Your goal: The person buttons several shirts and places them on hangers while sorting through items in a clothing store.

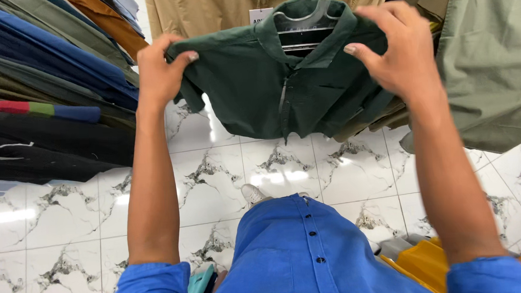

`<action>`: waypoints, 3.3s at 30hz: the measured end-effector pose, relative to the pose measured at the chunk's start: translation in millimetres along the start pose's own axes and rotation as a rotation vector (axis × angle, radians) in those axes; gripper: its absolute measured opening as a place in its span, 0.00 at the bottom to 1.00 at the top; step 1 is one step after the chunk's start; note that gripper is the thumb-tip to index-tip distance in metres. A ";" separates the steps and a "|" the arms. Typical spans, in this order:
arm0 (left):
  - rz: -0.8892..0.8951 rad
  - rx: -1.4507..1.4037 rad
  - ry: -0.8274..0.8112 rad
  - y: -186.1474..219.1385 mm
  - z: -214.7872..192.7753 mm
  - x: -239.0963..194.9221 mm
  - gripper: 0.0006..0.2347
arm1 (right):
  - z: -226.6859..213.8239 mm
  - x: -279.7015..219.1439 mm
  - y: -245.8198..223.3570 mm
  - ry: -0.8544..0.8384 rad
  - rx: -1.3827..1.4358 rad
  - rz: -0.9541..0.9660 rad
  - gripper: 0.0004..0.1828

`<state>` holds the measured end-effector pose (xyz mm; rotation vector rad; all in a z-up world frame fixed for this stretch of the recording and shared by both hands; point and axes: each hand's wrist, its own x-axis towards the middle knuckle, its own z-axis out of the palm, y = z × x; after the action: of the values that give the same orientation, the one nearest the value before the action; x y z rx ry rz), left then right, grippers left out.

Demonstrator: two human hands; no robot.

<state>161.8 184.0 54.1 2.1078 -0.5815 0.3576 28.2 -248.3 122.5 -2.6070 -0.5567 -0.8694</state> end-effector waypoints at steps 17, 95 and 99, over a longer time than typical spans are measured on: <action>-0.402 0.185 0.269 -99.9 -1.6 -123.2 0.15 | 94.2 -170.2 125.2 0.260 -0.056 0.809 0.36; 0.336 0.333 -0.094 79.5 2.5 -190.2 0.37 | 43.9 -100.0 -194.3 -0.450 0.439 0.481 0.31; 0.438 0.357 -0.304 68.2 18.0 -187.4 0.40 | 46.0 -98.4 -192.8 -0.439 0.465 0.480 0.22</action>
<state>-32.5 186.4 5.8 2.3859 -1.2455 0.4096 -110.6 -86.7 62.4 -2.3297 -0.1808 -0.0054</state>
